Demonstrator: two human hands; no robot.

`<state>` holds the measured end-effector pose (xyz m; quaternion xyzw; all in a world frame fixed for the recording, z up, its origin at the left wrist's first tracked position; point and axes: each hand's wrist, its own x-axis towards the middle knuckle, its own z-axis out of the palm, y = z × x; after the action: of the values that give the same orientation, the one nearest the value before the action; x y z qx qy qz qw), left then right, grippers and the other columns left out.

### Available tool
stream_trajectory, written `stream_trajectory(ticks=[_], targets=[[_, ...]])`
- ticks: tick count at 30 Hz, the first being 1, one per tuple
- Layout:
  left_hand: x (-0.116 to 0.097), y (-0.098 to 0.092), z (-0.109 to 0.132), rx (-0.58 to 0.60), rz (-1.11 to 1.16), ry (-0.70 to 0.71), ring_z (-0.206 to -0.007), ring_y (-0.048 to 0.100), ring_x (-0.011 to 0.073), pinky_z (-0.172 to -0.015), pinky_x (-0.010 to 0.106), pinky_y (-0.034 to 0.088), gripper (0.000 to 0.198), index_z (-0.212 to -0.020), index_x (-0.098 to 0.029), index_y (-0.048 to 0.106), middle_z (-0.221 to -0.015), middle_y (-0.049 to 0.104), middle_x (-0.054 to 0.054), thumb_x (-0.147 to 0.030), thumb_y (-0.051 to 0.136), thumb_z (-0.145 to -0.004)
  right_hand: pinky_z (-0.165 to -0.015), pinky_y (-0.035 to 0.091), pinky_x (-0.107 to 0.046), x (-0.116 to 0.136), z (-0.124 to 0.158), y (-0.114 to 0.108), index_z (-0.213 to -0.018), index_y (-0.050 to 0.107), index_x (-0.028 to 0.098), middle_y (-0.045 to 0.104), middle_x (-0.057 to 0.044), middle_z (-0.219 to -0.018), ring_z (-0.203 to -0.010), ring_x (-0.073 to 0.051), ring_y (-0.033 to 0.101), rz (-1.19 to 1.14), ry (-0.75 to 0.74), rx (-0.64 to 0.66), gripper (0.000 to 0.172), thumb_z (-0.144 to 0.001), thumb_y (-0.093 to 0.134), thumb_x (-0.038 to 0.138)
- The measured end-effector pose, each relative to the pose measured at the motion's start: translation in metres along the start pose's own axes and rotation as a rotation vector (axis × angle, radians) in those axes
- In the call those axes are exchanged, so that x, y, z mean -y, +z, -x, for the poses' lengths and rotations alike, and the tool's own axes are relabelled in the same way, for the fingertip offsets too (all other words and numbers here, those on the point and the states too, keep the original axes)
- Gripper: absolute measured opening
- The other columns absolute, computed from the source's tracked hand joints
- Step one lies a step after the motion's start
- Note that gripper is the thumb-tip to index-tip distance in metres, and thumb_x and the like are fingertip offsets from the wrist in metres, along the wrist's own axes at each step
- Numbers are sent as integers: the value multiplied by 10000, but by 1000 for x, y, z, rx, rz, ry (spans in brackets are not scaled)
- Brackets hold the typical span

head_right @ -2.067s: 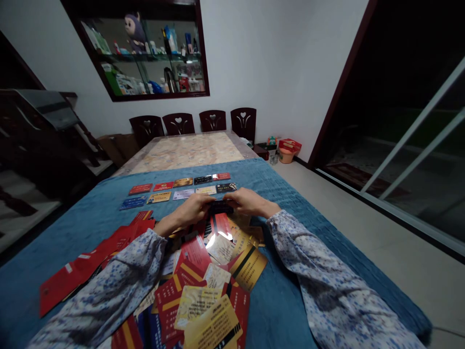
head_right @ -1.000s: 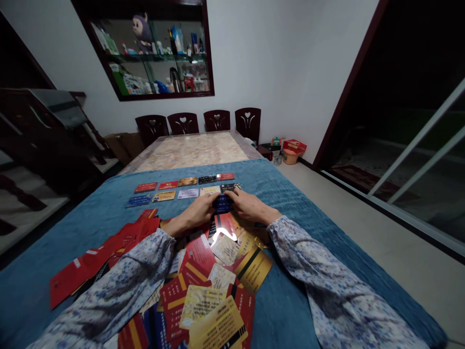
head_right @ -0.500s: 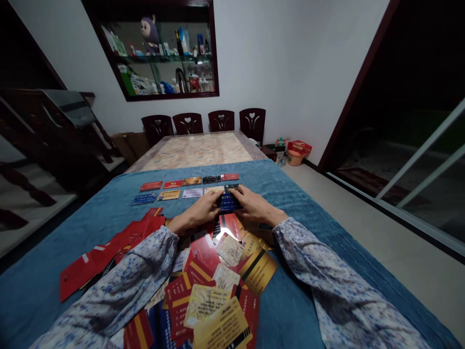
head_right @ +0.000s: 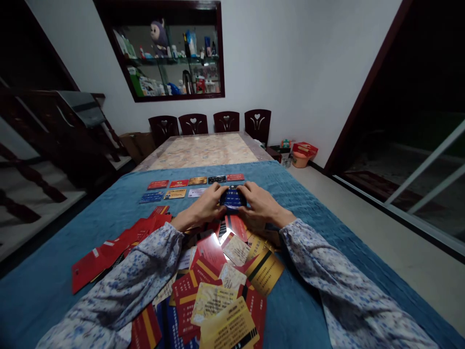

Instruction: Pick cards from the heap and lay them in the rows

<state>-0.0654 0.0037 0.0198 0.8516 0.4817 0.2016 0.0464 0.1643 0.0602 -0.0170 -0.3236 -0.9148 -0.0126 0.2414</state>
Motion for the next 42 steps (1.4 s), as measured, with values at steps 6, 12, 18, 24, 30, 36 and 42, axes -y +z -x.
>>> stream_trajectory(ticks=[6,12,18,24,30,36,42], targets=[[0,-14,4,16,-21,-1,-1057,572,281,-949,430,530,442,-1203,-174,598,-1144,546,109,-172,673,-767,-878,509,-440,5,-4,-3,-1359,572,190,551,-148,-1153,-1039,-304,532,50,-14,-41,591,-851,709,461],[6,-26,20,32,-73,5,-1070,565,292,-941,428,522,371,-1170,-187,614,-1148,591,116,-230,662,-805,-901,519,-471,11,-12,3,-1353,573,195,559,-152,-1175,-1063,-313,534,-5,-37,-32,588,-835,732,425],[15,-30,36,31,-177,-42,-1094,559,312,-955,452,506,347,-1168,-179,617,-1177,611,135,-245,652,-829,-967,517,-480,22,-23,3,-1381,541,196,550,-154,-1232,-1119,-303,548,-136,-119,24,573,-847,719,303],[42,-35,50,41,-156,-99,-1153,544,315,-1024,471,484,516,-1295,-182,583,-1244,604,132,-185,702,-792,-944,525,-465,43,-47,11,-1325,585,210,555,-127,-1185,-1087,-293,560,-129,-107,59,580,-779,778,241],[78,-44,69,3,-126,-122,-1164,535,297,-1049,478,470,536,-1302,-205,605,-1230,592,115,-157,706,-778,-899,526,-449,70,-76,26,-1252,639,202,559,-131,-1145,-1068,-297,538,-60,-53,107,524,-777,829,318],[107,-59,88,15,-148,-183,-1204,512,306,-1095,511,434,590,-1320,-197,611,-1255,592,121,-123,722,-745,-922,513,-441,89,-108,41,-1268,627,184,548,-143,-1215,-1121,-297,528,-58,-136,158,511,-813,804,335],[133,-76,107,26,-203,-231,-1162,518,319,-1056,508,466,537,-1281,-160,645,-1265,608,143,-148,705,-747,-996,480,-451,117,-141,51,-1214,646,141,557,-174,-1256,-1230,-324,501,-36,-156,208,449,-828,796,315]])
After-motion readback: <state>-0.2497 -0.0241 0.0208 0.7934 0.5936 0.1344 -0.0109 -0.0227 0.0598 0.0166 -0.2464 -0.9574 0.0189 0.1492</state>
